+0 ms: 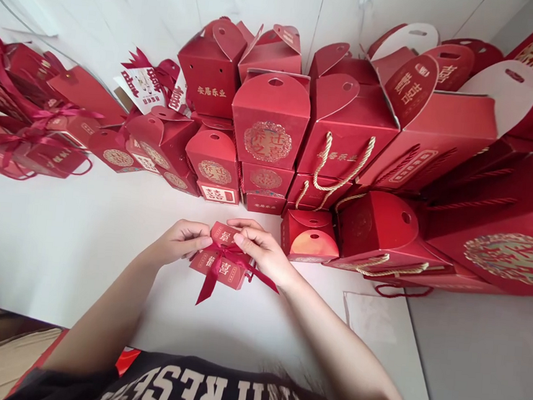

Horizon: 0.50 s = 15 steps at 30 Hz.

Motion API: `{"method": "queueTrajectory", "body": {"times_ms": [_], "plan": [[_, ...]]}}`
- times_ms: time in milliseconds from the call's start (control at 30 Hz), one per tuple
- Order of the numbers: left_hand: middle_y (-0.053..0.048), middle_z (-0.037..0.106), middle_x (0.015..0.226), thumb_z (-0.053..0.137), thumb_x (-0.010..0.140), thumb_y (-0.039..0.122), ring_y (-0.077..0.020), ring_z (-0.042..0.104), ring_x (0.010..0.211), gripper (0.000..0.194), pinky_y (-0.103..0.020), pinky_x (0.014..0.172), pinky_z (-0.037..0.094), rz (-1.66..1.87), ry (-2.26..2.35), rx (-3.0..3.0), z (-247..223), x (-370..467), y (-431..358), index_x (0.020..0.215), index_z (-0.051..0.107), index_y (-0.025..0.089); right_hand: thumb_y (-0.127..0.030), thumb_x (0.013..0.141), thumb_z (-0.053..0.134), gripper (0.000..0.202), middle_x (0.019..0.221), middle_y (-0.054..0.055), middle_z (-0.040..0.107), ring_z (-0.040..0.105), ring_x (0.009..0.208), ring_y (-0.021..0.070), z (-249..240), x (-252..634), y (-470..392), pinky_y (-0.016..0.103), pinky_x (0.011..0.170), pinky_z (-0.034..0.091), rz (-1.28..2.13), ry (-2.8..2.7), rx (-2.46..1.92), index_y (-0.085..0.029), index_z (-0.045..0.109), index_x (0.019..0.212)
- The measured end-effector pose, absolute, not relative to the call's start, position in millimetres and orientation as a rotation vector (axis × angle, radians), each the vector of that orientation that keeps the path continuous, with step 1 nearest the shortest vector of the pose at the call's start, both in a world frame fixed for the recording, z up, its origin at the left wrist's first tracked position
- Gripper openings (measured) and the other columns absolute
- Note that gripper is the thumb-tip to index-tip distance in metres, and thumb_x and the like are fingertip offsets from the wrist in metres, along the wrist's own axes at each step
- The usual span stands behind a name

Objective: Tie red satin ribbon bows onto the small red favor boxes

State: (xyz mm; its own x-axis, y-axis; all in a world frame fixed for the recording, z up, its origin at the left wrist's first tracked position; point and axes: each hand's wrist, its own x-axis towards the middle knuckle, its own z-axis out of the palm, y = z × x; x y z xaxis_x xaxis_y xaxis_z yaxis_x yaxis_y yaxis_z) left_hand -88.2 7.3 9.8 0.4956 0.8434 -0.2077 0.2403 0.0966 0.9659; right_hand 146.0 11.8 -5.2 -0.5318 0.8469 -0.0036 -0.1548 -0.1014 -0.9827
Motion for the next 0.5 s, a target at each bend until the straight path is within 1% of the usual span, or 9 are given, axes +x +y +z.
{"method": "queueTrajectory", "body": {"times_ms": [67, 167, 300, 367, 500], "plan": [[0.004, 0.046, 0.052, 0.057, 0.091, 0.042, -0.0056, 0.040, 0.045, 0.039, -0.019, 0.045, 0.030, 0.581, 0.985, 1.446, 9, -89, 8, 0.064, 0.051, 0.015, -0.041, 0.095, 0.057, 0.037, 0.127, 0.007, 0.055, 0.048, 0.127, 0.0239, -10, 144, 11, 0.038, 0.107, 0.033, 1.689, -1.405, -0.776, -0.019, 0.060, 0.065], [0.005, 0.045, 0.049, 0.059, 0.090, 0.043, -0.0057, 0.040, 0.044, 0.040, -0.018, 0.044, 0.029, 0.590, 0.943, 1.427, 5, -92, 10, 0.063, 0.049, 0.015, -0.041, 0.093, 0.059, 0.039, 0.128, 0.007, 0.052, 0.049, 0.123, 0.0238, -17, 143, 10, 0.037, 0.102, 0.037, 1.719, -1.288, -0.745, -0.019, 0.057, 0.062], [0.004, 0.047, 0.047, 0.060, 0.088, 0.046, -0.0059, 0.040, 0.041, 0.040, -0.018, 0.041, 0.029, 0.602, 0.897, 1.380, -7, -97, 12, 0.065, 0.049, 0.016, -0.042, 0.093, 0.059, 0.038, 0.127, 0.007, 0.051, 0.047, 0.124, 0.0252, -28, 144, 10, 0.037, 0.099, 0.038, 1.748, -1.196, -0.730, -0.019, 0.059, 0.062], [0.004, 0.048, 0.047, 0.061, 0.088, 0.046, -0.0062, 0.041, 0.041, 0.039, -0.018, 0.041, 0.029, 0.608, 0.892, 1.357, -12, -98, 12, 0.065, 0.049, 0.016, -0.044, 0.092, 0.059, 0.039, 0.123, 0.007, 0.051, 0.046, 0.125, 0.0262, -33, 145, 11, 0.037, 0.100, 0.038, 1.735, -1.191, -0.734, -0.019, 0.060, 0.061], [0.005, 0.047, 0.046, 0.062, 0.087, 0.045, -0.0064, 0.043, 0.041, 0.040, -0.018, 0.044, 0.034, 0.674, 0.866, 1.281, -19, -98, 11, 0.065, 0.047, 0.016, -0.050, 0.088, 0.063, 0.044, 0.115, 0.008, 0.055, 0.039, 0.133, 0.0273, -38, 144, 13, 0.036, 0.106, 0.033, 1.664, -1.179, -0.745, -0.020, 0.055, 0.056]]}}
